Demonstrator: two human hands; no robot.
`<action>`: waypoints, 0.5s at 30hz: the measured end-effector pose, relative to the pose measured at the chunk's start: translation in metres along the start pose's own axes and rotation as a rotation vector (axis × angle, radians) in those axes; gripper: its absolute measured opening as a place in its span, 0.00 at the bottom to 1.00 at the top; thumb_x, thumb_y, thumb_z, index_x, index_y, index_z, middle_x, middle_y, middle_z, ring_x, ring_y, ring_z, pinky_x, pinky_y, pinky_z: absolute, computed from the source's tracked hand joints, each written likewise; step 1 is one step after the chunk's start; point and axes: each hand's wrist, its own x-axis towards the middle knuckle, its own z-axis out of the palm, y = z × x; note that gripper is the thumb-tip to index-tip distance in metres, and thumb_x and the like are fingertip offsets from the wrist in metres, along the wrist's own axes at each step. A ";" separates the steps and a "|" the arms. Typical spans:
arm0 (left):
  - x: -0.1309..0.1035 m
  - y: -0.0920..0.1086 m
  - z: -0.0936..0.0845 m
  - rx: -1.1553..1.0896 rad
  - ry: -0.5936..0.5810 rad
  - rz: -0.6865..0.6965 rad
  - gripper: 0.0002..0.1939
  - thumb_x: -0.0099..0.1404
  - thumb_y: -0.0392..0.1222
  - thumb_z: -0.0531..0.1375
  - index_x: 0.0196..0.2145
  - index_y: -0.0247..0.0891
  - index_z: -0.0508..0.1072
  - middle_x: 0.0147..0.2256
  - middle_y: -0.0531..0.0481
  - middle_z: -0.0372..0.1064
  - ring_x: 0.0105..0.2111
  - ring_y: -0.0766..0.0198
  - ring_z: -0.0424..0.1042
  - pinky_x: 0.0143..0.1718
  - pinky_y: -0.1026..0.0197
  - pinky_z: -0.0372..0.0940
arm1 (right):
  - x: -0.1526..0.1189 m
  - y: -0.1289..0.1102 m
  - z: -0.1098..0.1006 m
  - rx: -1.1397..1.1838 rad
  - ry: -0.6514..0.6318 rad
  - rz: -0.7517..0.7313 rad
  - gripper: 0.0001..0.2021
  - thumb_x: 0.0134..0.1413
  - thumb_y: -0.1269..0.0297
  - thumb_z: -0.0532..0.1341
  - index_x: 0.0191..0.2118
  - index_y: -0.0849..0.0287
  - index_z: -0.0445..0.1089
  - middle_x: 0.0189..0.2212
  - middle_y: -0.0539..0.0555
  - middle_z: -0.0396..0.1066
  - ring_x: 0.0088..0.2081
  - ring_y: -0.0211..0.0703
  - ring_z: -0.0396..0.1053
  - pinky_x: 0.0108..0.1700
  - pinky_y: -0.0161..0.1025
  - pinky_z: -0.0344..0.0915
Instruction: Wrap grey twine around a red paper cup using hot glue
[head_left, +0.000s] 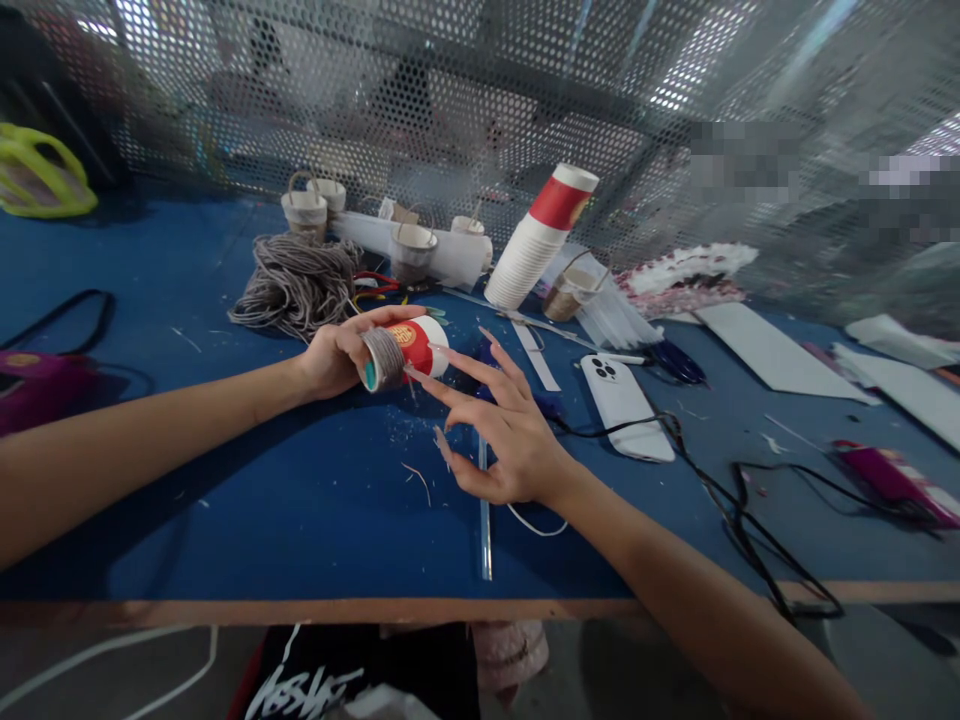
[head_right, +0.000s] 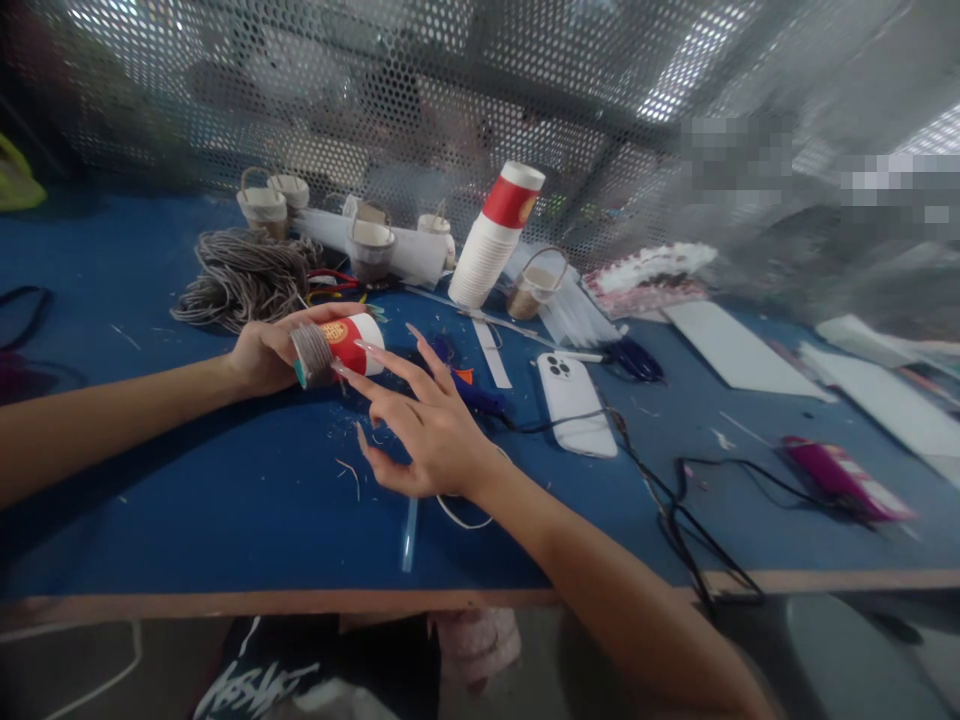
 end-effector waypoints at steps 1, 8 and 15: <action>0.000 0.000 0.001 -0.004 0.003 -0.003 0.39 0.37 0.31 0.56 0.52 0.35 0.72 0.44 0.45 0.79 0.43 0.52 0.77 0.46 0.53 0.70 | 0.000 0.000 0.000 0.001 -0.002 -0.001 0.15 0.53 0.71 0.59 0.47 0.51 0.66 0.49 0.55 0.78 0.65 0.56 0.63 0.72 0.67 0.44; 0.000 0.002 0.003 -0.077 0.019 -0.023 0.38 0.36 0.29 0.56 0.50 0.35 0.74 0.43 0.45 0.80 0.42 0.53 0.77 0.42 0.56 0.70 | -0.002 0.000 0.001 0.010 0.000 -0.031 0.16 0.53 0.73 0.60 0.48 0.52 0.67 0.45 0.55 0.80 0.64 0.57 0.66 0.71 0.69 0.46; 0.000 0.001 0.002 -0.086 0.022 -0.019 0.38 0.37 0.29 0.56 0.50 0.35 0.74 0.44 0.46 0.79 0.43 0.54 0.76 0.43 0.56 0.70 | 0.000 0.000 0.001 -0.014 0.048 0.018 0.10 0.53 0.72 0.59 0.40 0.51 0.64 0.54 0.55 0.76 0.63 0.55 0.66 0.70 0.67 0.51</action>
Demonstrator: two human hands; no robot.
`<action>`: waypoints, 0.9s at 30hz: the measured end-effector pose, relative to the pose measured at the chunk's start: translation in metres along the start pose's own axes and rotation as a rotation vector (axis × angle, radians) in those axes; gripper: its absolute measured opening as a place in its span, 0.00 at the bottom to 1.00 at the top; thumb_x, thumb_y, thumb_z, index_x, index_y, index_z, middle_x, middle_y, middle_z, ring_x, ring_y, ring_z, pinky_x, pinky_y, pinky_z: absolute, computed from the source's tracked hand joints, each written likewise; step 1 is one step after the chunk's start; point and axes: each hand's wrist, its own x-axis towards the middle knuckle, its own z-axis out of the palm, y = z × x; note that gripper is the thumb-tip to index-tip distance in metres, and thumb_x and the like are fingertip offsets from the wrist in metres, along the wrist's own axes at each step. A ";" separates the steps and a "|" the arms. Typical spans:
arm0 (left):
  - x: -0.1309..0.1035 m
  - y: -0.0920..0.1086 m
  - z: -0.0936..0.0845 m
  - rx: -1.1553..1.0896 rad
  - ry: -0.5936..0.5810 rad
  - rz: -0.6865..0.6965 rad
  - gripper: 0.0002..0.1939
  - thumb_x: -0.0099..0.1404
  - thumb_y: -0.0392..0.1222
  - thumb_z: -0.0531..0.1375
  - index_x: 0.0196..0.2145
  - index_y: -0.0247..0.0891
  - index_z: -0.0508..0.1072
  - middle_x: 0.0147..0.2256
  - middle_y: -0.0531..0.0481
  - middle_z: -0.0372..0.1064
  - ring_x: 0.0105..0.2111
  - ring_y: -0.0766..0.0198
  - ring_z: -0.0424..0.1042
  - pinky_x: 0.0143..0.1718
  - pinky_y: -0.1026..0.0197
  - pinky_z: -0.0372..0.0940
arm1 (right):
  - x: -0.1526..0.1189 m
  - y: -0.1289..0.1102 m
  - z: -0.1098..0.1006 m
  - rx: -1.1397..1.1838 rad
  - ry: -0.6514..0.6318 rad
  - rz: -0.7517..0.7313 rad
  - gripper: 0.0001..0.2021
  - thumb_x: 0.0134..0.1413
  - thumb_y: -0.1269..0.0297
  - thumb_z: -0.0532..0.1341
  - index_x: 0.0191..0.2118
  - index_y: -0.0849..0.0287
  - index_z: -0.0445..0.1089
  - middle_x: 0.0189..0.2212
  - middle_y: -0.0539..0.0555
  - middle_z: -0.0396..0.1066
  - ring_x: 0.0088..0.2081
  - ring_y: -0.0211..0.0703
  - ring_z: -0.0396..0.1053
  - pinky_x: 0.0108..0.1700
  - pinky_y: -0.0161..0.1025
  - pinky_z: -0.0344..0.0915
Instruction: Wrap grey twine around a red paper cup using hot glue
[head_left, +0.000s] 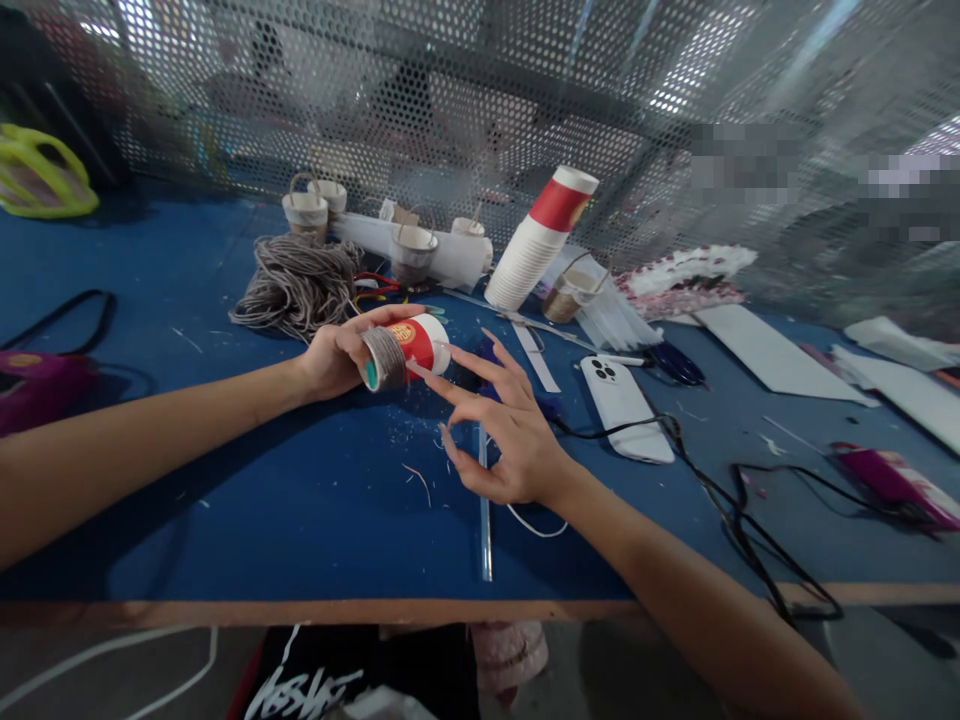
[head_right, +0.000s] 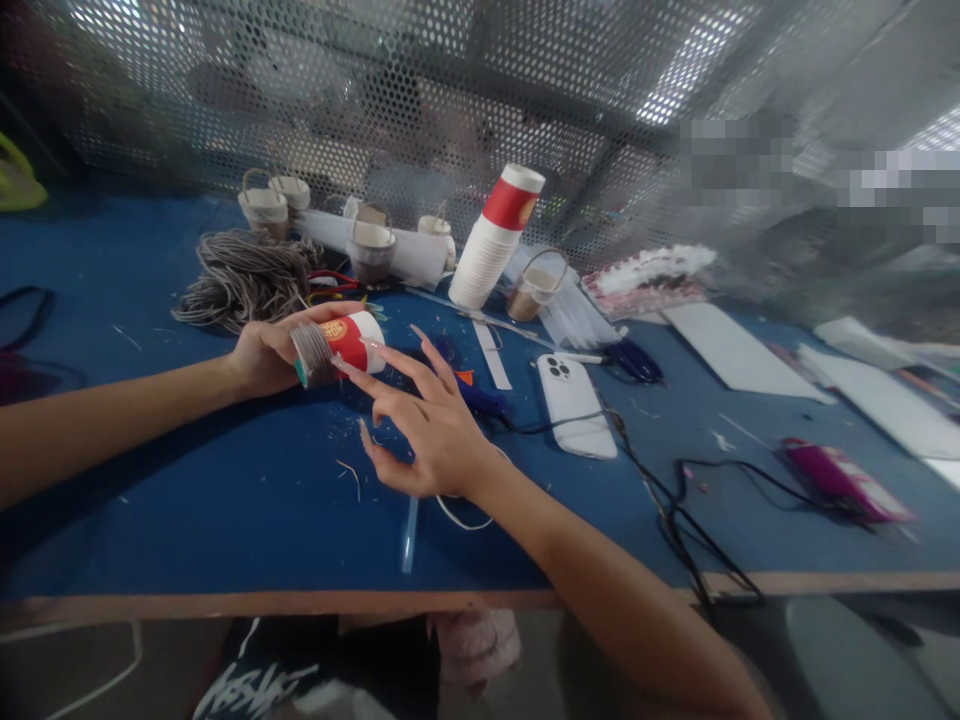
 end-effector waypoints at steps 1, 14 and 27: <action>0.000 0.000 0.000 -0.002 0.003 0.002 0.37 0.37 0.29 0.56 0.50 0.35 0.74 0.44 0.46 0.79 0.43 0.53 0.77 0.43 0.56 0.70 | 0.001 0.000 0.000 -0.002 -0.022 0.004 0.10 0.53 0.71 0.59 0.41 0.51 0.64 0.53 0.55 0.76 0.64 0.56 0.65 0.70 0.68 0.50; -0.001 -0.001 0.000 -0.009 0.007 0.021 0.38 0.37 0.29 0.56 0.51 0.36 0.74 0.44 0.48 0.79 0.43 0.54 0.76 0.45 0.56 0.68 | -0.001 -0.002 -0.001 0.054 -0.074 0.081 0.07 0.54 0.69 0.58 0.39 0.53 0.63 0.58 0.58 0.73 0.69 0.53 0.57 0.72 0.66 0.44; 0.000 -0.003 -0.002 0.025 0.034 0.056 0.38 0.38 0.29 0.56 0.52 0.38 0.73 0.47 0.48 0.77 0.49 0.51 0.73 0.51 0.51 0.66 | -0.006 -0.001 0.002 0.004 0.023 0.029 0.10 0.51 0.72 0.59 0.39 0.52 0.64 0.54 0.56 0.76 0.60 0.52 0.69 0.69 0.63 0.54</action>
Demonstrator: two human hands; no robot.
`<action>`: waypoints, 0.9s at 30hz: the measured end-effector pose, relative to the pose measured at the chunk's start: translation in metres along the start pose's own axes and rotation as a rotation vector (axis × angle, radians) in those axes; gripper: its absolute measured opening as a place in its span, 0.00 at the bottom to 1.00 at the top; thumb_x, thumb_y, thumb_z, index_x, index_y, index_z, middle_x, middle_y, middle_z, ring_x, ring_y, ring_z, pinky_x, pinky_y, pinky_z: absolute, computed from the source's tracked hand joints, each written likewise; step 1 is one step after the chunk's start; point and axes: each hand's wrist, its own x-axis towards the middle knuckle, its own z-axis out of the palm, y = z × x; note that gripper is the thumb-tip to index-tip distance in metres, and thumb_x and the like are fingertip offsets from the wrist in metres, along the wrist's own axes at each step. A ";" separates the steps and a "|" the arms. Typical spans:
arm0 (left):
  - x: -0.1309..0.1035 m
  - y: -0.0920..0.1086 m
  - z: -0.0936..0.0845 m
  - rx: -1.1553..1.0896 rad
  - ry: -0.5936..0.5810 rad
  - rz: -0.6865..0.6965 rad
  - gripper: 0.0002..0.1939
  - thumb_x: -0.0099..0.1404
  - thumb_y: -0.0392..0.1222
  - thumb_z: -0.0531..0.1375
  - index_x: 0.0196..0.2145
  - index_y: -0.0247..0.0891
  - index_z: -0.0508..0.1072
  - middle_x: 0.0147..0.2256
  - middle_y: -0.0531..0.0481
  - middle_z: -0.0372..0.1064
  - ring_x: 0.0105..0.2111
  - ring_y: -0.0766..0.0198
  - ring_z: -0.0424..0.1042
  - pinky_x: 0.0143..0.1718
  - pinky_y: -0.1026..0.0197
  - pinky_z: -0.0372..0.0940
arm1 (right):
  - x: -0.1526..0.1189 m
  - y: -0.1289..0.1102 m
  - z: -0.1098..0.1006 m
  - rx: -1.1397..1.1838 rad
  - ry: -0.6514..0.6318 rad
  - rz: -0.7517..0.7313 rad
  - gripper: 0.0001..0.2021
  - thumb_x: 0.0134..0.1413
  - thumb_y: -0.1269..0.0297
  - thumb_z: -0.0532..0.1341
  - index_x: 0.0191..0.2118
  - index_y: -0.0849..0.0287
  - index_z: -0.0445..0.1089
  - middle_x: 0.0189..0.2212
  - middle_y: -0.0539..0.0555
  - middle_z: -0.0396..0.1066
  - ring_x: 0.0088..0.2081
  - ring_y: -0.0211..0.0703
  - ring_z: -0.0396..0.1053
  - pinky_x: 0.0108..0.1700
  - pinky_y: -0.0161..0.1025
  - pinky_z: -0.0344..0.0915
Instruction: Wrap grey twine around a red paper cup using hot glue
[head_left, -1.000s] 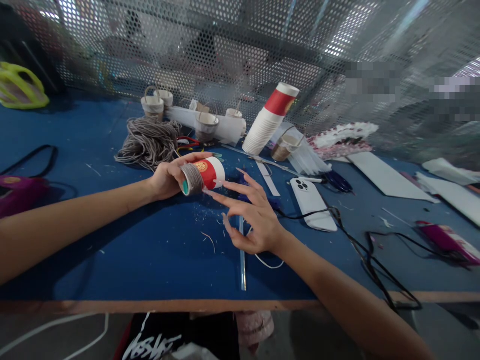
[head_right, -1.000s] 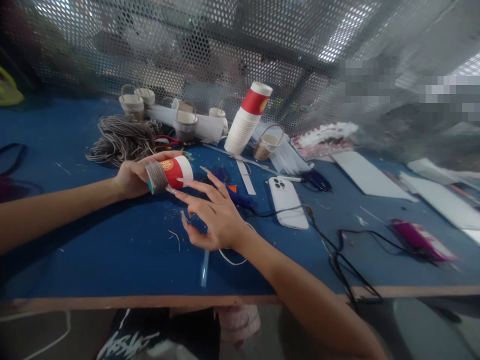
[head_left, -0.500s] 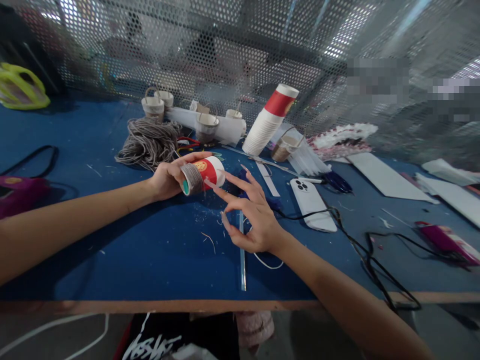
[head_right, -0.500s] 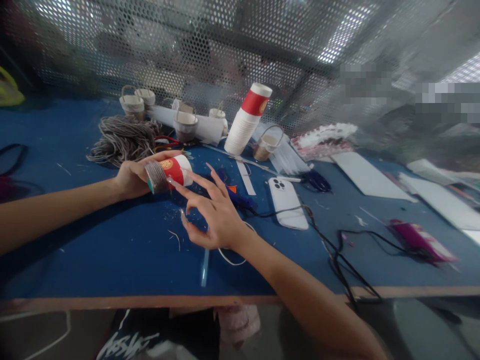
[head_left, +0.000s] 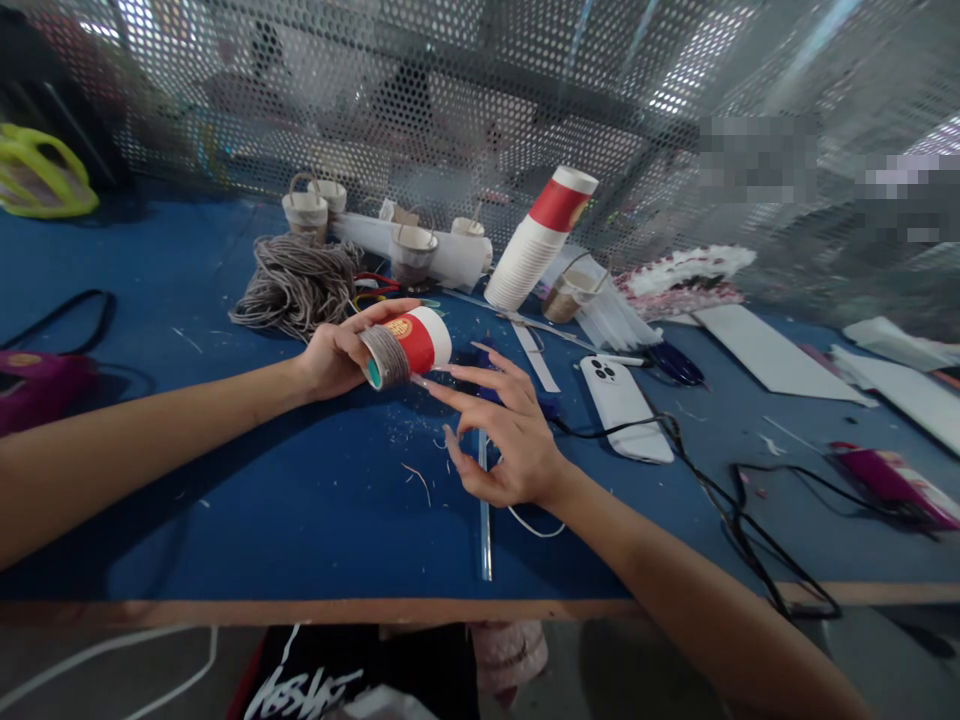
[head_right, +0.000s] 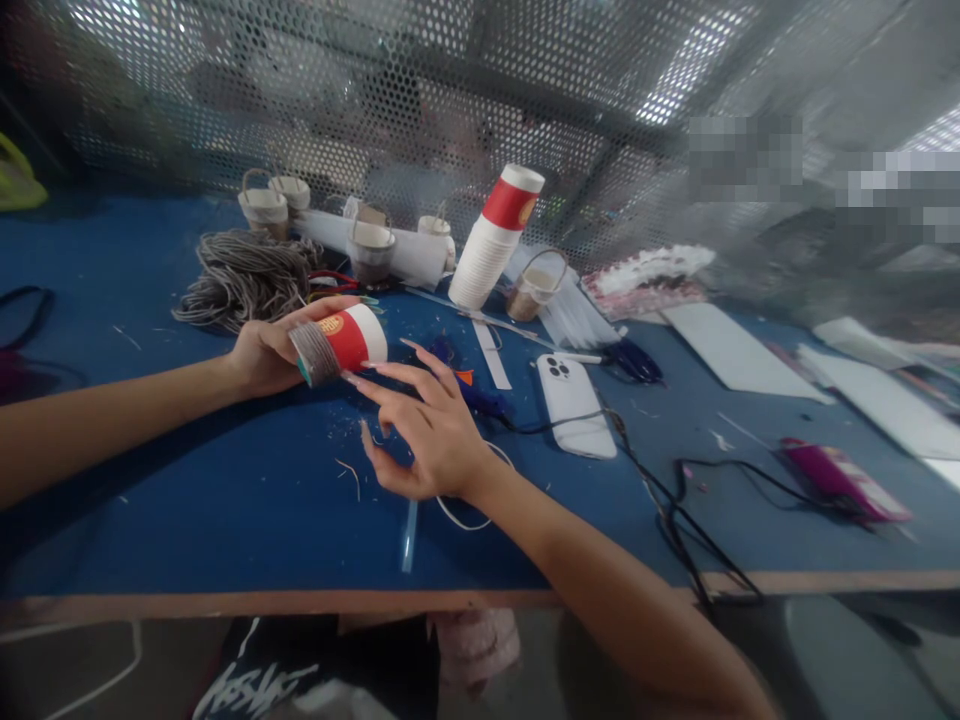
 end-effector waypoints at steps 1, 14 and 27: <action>0.000 0.000 0.001 -0.005 -0.005 -0.002 0.38 0.38 0.29 0.56 0.51 0.38 0.73 0.46 0.49 0.78 0.48 0.52 0.74 0.50 0.52 0.67 | 0.000 0.000 0.001 -0.004 0.012 0.012 0.10 0.51 0.71 0.60 0.39 0.52 0.63 0.57 0.57 0.74 0.62 0.53 0.67 0.68 0.63 0.55; 0.000 0.001 0.003 -0.027 0.016 0.014 0.39 0.37 0.28 0.56 0.51 0.37 0.73 0.45 0.49 0.78 0.46 0.54 0.75 0.47 0.55 0.67 | 0.005 -0.003 -0.002 0.109 -0.152 0.058 0.05 0.53 0.67 0.57 0.36 0.52 0.61 0.60 0.56 0.71 0.72 0.55 0.49 0.73 0.68 0.27; -0.001 0.001 0.003 -0.006 0.040 0.024 0.38 0.37 0.29 0.56 0.50 0.38 0.73 0.46 0.48 0.77 0.45 0.53 0.74 0.45 0.54 0.68 | 0.004 -0.002 -0.001 0.097 -0.195 0.130 0.06 0.54 0.66 0.58 0.38 0.52 0.61 0.63 0.58 0.68 0.74 0.54 0.43 0.72 0.69 0.24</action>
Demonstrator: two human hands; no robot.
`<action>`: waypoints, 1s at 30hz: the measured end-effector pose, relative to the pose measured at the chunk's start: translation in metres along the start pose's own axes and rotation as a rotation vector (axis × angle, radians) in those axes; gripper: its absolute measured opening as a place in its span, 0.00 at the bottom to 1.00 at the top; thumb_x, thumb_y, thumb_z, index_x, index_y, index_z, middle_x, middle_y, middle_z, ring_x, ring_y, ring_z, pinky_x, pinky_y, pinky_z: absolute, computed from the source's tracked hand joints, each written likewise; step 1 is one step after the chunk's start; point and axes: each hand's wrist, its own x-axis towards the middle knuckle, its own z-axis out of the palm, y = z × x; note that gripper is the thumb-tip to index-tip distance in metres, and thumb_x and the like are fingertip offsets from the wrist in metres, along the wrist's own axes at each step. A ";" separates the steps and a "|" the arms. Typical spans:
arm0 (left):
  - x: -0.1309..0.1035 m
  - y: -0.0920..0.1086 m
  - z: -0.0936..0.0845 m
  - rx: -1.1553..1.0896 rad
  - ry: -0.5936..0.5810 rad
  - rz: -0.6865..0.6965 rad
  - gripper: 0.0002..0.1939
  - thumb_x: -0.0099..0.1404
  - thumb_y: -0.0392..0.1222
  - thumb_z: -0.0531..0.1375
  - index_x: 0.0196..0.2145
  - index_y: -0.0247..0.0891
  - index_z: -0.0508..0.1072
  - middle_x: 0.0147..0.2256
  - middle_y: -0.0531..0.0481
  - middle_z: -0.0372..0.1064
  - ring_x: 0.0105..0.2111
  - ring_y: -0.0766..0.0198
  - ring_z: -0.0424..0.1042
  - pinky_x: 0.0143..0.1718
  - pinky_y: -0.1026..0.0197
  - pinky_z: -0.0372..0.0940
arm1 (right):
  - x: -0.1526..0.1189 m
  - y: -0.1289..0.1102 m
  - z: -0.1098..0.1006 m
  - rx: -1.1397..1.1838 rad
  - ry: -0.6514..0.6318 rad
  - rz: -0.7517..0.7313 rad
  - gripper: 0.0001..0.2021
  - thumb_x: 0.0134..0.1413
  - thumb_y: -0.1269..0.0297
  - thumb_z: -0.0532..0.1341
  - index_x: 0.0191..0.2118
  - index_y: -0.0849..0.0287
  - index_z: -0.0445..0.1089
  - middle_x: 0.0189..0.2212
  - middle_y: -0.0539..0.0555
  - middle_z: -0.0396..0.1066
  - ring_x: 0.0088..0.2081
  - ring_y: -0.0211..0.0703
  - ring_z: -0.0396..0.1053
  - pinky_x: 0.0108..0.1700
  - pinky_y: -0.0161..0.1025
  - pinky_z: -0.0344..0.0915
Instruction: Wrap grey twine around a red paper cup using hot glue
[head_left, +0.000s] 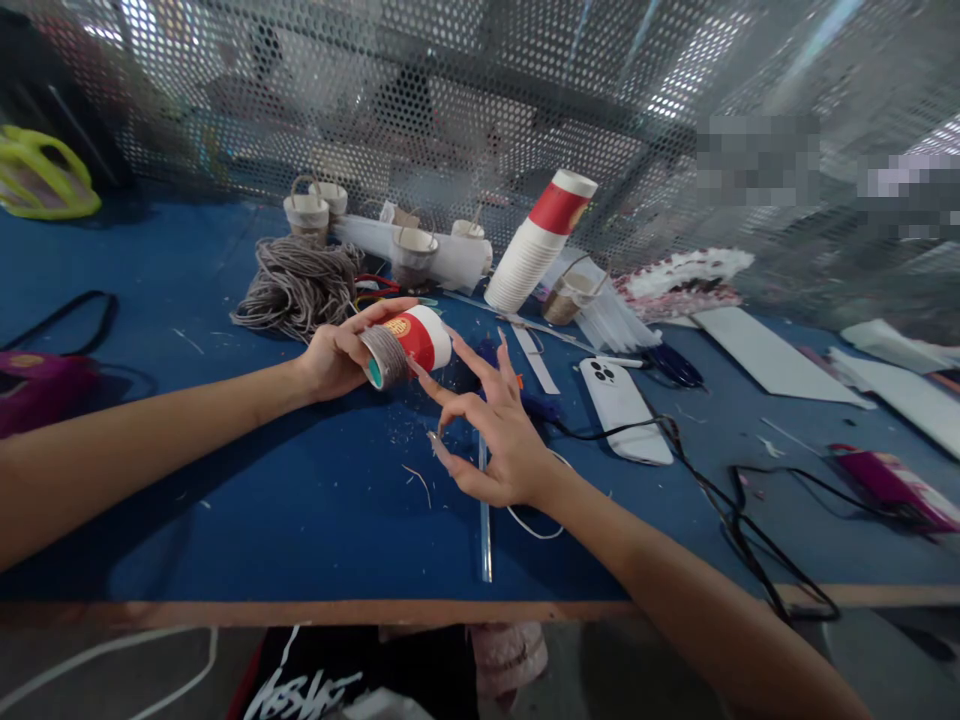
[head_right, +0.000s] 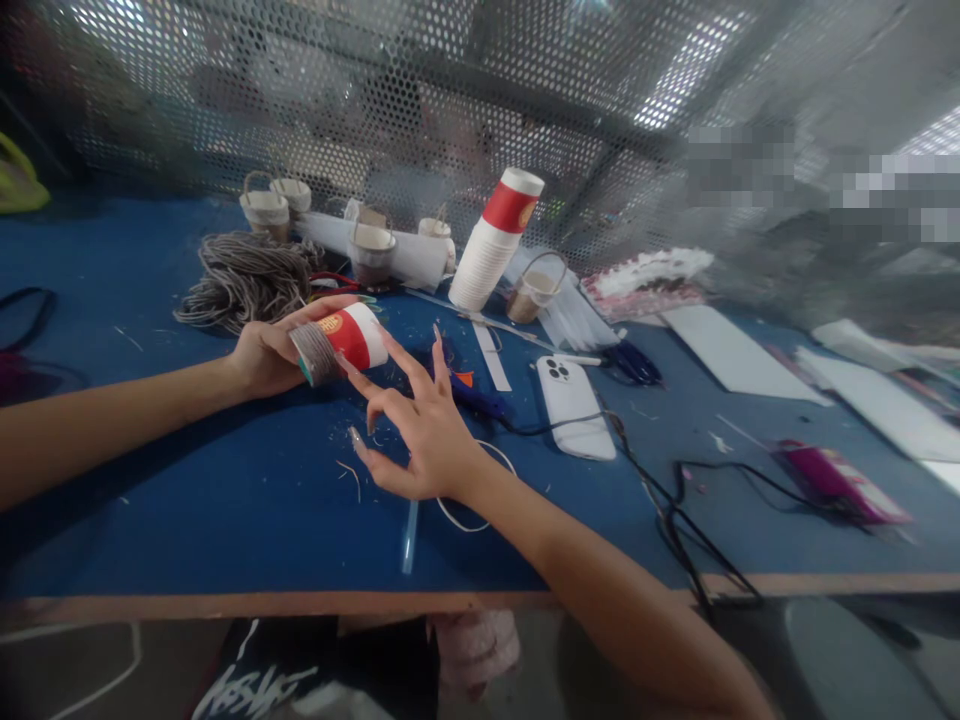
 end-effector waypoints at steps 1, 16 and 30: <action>0.000 -0.001 -0.001 -0.005 0.000 0.005 0.38 0.37 0.29 0.56 0.50 0.38 0.73 0.47 0.48 0.77 0.46 0.52 0.74 0.45 0.54 0.68 | 0.000 0.000 0.000 0.001 0.006 -0.008 0.05 0.54 0.66 0.58 0.37 0.52 0.61 0.62 0.59 0.69 0.73 0.55 0.44 0.71 0.70 0.24; 0.000 -0.001 0.004 -0.006 -0.007 -0.042 0.39 0.35 0.28 0.56 0.50 0.36 0.74 0.44 0.47 0.79 0.44 0.51 0.76 0.47 0.50 0.69 | -0.003 0.003 0.000 0.003 0.247 -0.057 0.08 0.52 0.68 0.58 0.39 0.52 0.63 0.51 0.55 0.77 0.64 0.56 0.64 0.70 0.70 0.43; 0.001 -0.003 0.000 0.081 -0.081 -0.034 0.41 0.34 0.28 0.55 0.51 0.36 0.73 0.42 0.46 0.78 0.40 0.53 0.76 0.43 0.54 0.70 | -0.001 0.001 -0.001 0.130 0.005 0.039 0.11 0.54 0.61 0.58 0.44 0.52 0.60 0.58 0.58 0.70 0.72 0.55 0.46 0.72 0.70 0.30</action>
